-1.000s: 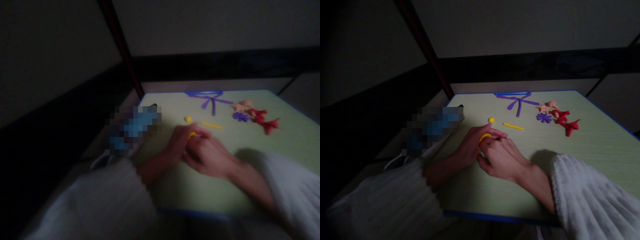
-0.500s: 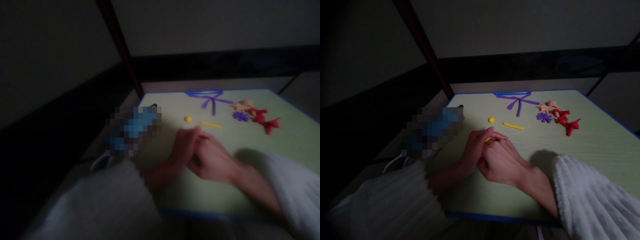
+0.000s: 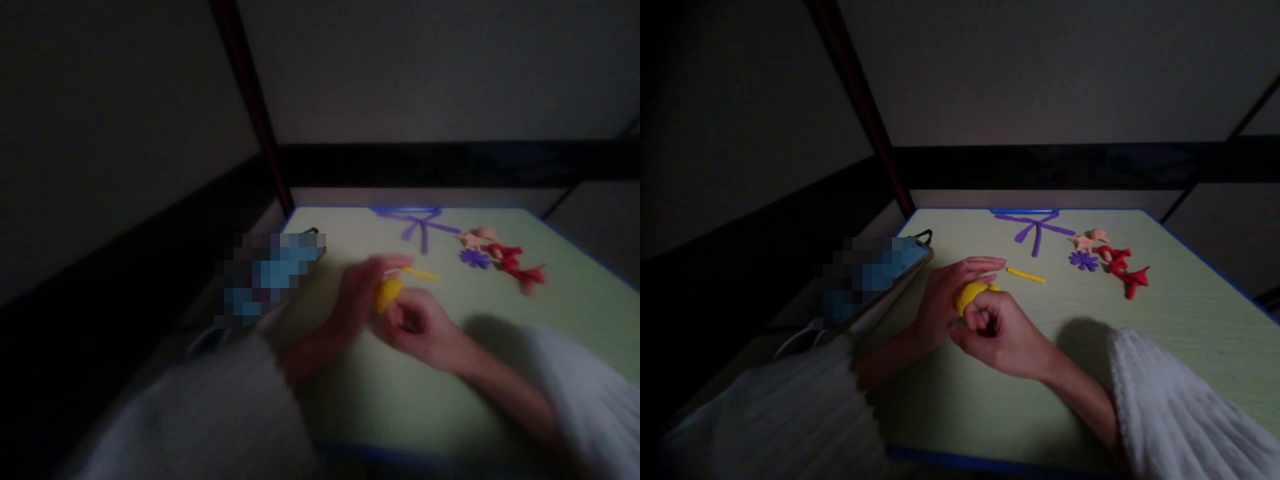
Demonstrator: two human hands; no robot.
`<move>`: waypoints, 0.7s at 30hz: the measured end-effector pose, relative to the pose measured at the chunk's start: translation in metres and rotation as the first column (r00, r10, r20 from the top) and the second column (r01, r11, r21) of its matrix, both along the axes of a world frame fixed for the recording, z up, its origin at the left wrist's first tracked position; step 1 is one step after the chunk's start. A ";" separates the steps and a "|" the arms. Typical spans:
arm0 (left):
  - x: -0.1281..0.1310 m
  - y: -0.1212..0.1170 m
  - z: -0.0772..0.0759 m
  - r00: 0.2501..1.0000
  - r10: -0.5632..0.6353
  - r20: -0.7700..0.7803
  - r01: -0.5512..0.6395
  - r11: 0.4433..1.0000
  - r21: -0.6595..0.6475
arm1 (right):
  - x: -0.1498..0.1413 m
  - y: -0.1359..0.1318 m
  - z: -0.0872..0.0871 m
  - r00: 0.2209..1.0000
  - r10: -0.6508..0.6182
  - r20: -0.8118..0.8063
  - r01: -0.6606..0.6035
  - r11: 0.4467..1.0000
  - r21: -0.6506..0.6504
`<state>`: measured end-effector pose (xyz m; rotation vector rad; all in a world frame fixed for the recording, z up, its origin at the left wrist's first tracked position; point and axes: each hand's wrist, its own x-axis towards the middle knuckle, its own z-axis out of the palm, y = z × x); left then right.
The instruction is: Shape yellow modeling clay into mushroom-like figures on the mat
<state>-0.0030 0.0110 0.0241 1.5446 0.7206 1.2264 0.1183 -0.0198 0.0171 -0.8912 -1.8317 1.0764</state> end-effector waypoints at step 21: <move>-0.009 0.019 -0.022 0.969 -0.158 0.190 0.217 0.911 -0.350 | 0.001 0.001 -0.002 0.975 -0.043 0.217 0.007 0.986 0.167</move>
